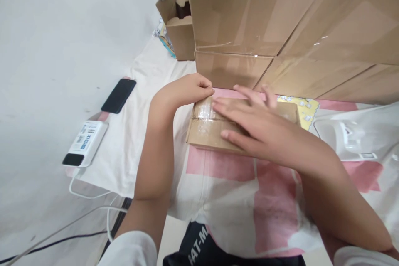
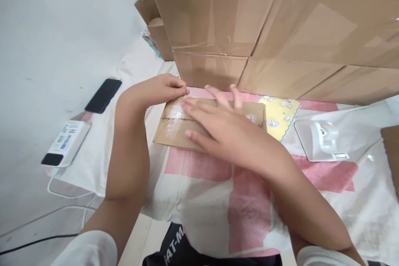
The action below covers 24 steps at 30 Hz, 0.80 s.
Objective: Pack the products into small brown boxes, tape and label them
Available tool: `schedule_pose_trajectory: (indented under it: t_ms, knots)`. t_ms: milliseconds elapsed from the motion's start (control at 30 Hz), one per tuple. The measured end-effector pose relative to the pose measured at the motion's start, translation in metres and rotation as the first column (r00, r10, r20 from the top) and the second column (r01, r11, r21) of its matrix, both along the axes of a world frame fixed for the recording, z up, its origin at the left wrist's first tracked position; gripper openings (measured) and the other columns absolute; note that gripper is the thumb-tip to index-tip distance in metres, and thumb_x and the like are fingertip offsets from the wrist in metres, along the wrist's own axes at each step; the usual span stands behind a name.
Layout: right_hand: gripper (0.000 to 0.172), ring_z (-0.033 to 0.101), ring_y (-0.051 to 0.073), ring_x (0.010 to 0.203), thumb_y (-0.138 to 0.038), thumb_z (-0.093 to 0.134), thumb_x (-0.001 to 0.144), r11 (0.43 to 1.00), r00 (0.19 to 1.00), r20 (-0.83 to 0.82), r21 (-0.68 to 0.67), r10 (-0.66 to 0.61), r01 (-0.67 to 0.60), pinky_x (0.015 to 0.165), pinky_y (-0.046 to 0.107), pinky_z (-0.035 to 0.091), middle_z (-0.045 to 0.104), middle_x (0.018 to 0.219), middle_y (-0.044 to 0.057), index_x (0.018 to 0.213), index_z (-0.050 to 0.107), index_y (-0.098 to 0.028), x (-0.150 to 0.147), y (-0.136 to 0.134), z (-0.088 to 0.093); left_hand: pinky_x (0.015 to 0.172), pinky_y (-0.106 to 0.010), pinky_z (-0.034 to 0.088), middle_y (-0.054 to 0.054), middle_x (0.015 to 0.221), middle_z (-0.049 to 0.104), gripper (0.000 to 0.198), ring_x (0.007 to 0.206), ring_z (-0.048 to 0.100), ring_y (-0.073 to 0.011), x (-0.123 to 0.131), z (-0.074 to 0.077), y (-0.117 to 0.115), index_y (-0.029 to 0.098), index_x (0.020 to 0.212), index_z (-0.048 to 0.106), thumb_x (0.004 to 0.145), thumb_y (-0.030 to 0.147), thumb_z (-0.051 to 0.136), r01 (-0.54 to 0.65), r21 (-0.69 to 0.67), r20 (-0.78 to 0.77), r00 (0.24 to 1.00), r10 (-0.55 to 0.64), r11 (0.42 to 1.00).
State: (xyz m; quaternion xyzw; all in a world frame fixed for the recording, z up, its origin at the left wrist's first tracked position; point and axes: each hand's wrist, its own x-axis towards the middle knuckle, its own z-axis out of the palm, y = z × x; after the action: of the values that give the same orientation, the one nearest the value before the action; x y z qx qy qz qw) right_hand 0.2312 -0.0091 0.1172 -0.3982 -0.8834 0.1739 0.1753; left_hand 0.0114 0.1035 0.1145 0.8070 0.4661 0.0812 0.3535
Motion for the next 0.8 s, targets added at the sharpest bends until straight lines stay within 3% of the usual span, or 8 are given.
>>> schedule_pose_trajectory:
  t_ms: [100,267,433,467,567,633,733,800]
  knots:
    - [0.048,0.028,0.042,0.155,-0.040,0.052,0.104,0.983,0.989,-0.004,0.101,-0.151,0.150,0.122,0.078,0.002,0.063,0.148,0.006,0.151,0.054,-0.030,-0.001,0.001,-0.008,0.057,-0.033,0.023,0.002,0.060,0.033,0.034,0.056,0.031,-0.0115,0.000,0.000,0.001,0.020,0.057,0.033,0.084,0.026,0.054,0.017,0.011,0.007,1.000,-0.017,1.000]
    - [0.035,0.027,0.040,0.156,-0.037,0.049,0.106,0.990,0.985,0.140,0.080,0.105,-0.117,0.122,0.076,0.010,0.040,0.167,-0.001,0.137,0.067,-0.039,-0.006,-0.004,-0.001,0.056,-0.032,0.023,0.001,0.059,0.033,0.033,0.056,0.031,-0.0114,0.001,0.002,-0.001,0.020,0.056,0.033,0.082,0.023,0.054,0.016,-0.028,0.022,1.000,-0.015,0.999]
    - [0.039,0.028,0.045,0.153,-0.044,0.049,0.106,0.954,0.965,0.109,0.213,-0.238,0.212,0.117,0.083,0.005,0.038,0.167,0.007,0.139,0.066,-0.034,-0.007,-0.003,-0.007,0.056,-0.033,0.025,0.002,0.058,0.035,0.034,0.056,0.032,-0.0121,0.002,-0.001,0.001,0.021,0.057,0.035,0.084,0.026,0.055,0.018,0.007,0.012,1.000,-0.018,1.000]
    - [0.040,0.028,0.045,0.152,-0.044,0.050,0.105,0.949,0.964,0.095,0.221,-0.250,0.224,0.117,0.082,0.006,0.039,0.167,0.008,0.139,0.066,-0.032,-0.007,-0.003,-0.008,0.056,-0.033,0.025,0.002,0.058,0.034,0.035,0.056,0.032,-0.0122,0.002,-0.001,0.001,0.021,0.057,0.034,0.084,0.027,0.055,0.023,0.011,0.013,1.000,-0.023,1.000]
    - [0.036,0.033,0.040,0.151,-0.045,0.052,0.104,0.988,0.990,0.133,0.152,-0.042,0.022,0.121,0.076,0.012,0.047,0.162,0.006,0.135,0.069,-0.034,-0.010,-0.004,-0.006,0.057,-0.033,0.025,0.002,0.058,0.034,0.036,0.057,0.032,-0.0125,0.002,0.000,0.000,0.021,0.057,0.034,0.085,0.028,0.055,0.040,0.014,0.002,0.999,-0.040,0.999]
    - [0.032,0.037,0.036,0.149,-0.043,0.052,0.105,0.989,0.992,0.127,0.143,0.014,-0.033,0.123,0.073,0.011,0.055,0.155,0.004,0.125,0.075,-0.034,-0.012,-0.007,0.000,0.057,-0.032,0.026,0.002,0.059,0.036,0.034,0.058,0.033,-0.0128,0.001,0.001,0.001,0.021,0.057,0.038,0.085,0.030,0.055,0.044,0.011,-0.012,0.999,-0.044,0.999]
    - [0.030,0.047,0.033,0.142,-0.038,0.052,0.105,0.950,0.979,-0.017,0.241,-0.202,0.200,0.124,0.069,0.012,0.066,0.141,0.003,0.104,0.080,-0.030,-0.001,-0.008,0.008,0.059,-0.030,0.028,0.001,0.063,0.045,0.031,0.062,0.040,-0.0137,-0.002,-0.003,0.008,0.020,0.061,0.049,0.085,0.038,0.057,0.074,-0.019,0.009,0.997,-0.074,0.997]
    - [0.030,0.059,0.030,0.129,-0.036,0.052,0.104,0.875,0.912,-0.193,0.268,-0.362,0.404,0.120,0.062,0.029,0.073,0.127,0.004,0.095,0.079,-0.027,0.024,-0.008,0.007,0.062,-0.028,0.032,0.000,0.071,0.055,0.028,0.069,0.049,-0.0153,-0.005,-0.013,0.017,0.020,0.069,0.059,0.083,0.043,0.063,0.114,-0.068,0.098,0.989,-0.107,0.991]
